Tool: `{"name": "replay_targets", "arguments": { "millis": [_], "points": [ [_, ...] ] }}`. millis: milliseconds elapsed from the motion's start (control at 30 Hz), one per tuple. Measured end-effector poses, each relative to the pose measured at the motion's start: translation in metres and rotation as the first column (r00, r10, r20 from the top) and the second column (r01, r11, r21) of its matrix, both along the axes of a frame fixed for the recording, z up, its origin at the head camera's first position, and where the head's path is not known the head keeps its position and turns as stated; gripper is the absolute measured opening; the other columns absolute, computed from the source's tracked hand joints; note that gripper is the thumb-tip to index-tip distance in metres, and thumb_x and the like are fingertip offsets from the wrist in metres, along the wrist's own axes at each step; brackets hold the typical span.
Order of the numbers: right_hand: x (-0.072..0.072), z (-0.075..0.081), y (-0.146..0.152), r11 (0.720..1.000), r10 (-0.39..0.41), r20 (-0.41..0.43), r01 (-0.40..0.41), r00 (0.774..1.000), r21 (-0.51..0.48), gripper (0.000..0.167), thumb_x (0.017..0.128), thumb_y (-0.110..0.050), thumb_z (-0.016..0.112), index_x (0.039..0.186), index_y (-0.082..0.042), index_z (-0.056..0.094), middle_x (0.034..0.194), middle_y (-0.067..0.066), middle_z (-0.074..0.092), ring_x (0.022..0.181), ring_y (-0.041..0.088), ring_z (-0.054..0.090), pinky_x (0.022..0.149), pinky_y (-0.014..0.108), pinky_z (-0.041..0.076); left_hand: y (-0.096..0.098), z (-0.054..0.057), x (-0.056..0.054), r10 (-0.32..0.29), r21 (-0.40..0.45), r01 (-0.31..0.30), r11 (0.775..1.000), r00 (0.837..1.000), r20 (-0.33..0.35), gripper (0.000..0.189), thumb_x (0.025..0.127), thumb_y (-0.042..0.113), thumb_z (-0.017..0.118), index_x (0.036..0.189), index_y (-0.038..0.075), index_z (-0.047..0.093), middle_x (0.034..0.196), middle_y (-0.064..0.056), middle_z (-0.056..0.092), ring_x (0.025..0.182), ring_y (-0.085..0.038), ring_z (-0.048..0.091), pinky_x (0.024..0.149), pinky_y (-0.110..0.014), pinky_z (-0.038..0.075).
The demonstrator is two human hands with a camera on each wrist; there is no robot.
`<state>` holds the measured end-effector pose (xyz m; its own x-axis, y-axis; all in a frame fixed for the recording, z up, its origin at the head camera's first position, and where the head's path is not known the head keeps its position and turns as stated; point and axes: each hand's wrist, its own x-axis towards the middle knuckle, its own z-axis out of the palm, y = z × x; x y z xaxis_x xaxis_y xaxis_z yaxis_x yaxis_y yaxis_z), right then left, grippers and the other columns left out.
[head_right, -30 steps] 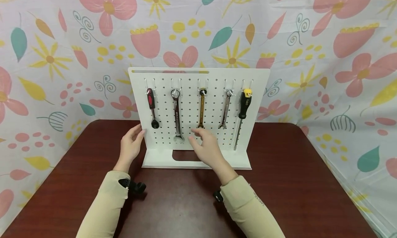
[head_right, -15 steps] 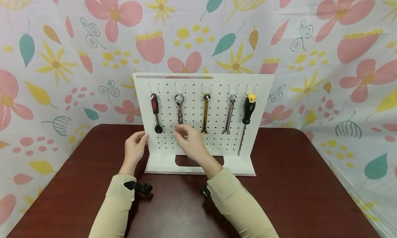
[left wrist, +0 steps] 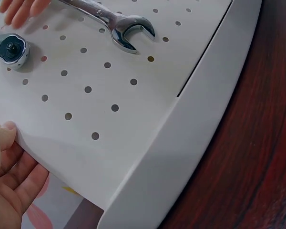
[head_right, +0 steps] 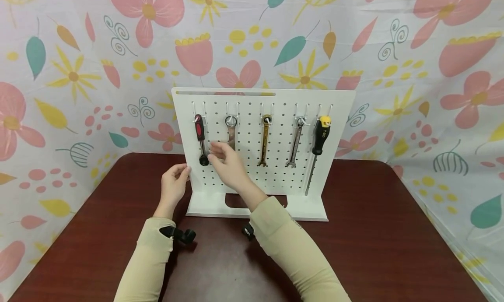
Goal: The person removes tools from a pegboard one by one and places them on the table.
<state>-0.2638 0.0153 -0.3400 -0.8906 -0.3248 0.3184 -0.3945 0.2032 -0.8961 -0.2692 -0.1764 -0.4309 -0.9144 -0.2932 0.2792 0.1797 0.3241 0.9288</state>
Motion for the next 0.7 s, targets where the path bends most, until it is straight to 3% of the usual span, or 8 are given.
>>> {"name": "replay_targets", "arguments": {
  "millis": [433, 600, 700],
  "points": [
    [0.002, 0.006, -0.028, 0.985, 0.094, 0.182, -0.065, 0.979, -0.16, 0.052, 0.097, -0.009, 0.05, 0.146, -0.005, 0.031, 0.139, 0.016, 0.046, 0.127, 0.029, 0.046, 0.107, 0.039, 0.042, 0.002, 0.001, 0.0, 0.012, 0.003, -0.012, 1.0, 1.0, -0.013, 0.023, 0.094, 0.02, 0.06, 0.105, 0.002, 0.068, 0.099, -0.016, 0.068, 0.082, -0.022, 0.063, 0.068, -0.018, 0.053],
    [0.003, 0.008, -0.034, 0.981, 0.107, 0.24, -0.063, 0.965, -0.185, 0.048, 0.098, -0.008, 0.049, 0.142, -0.001, 0.034, 0.141, 0.018, 0.041, 0.13, 0.03, 0.042, 0.109, 0.041, 0.041, 0.001, 0.001, 0.0, 0.008, 0.0, -0.008, 1.0, 1.0, -0.004, 0.023, 0.094, 0.02, 0.06, 0.106, 0.002, 0.067, 0.099, -0.016, 0.068, 0.082, -0.024, 0.063, 0.066, -0.016, 0.051],
    [0.001, 0.006, -0.036, 0.981, 0.109, 0.267, -0.06, 0.957, -0.186, 0.042, 0.098, -0.008, 0.047, 0.138, -0.002, 0.035, 0.138, 0.017, 0.047, 0.128, 0.028, 0.045, 0.108, 0.043, 0.041, 0.0, 0.002, 0.001, 0.005, -0.001, -0.005, 1.0, 1.0, 0.007, 0.024, 0.095, 0.021, 0.059, 0.107, 0.002, 0.067, 0.1, -0.016, 0.067, 0.084, -0.025, 0.063, 0.068, -0.021, 0.054]
  ]
}}
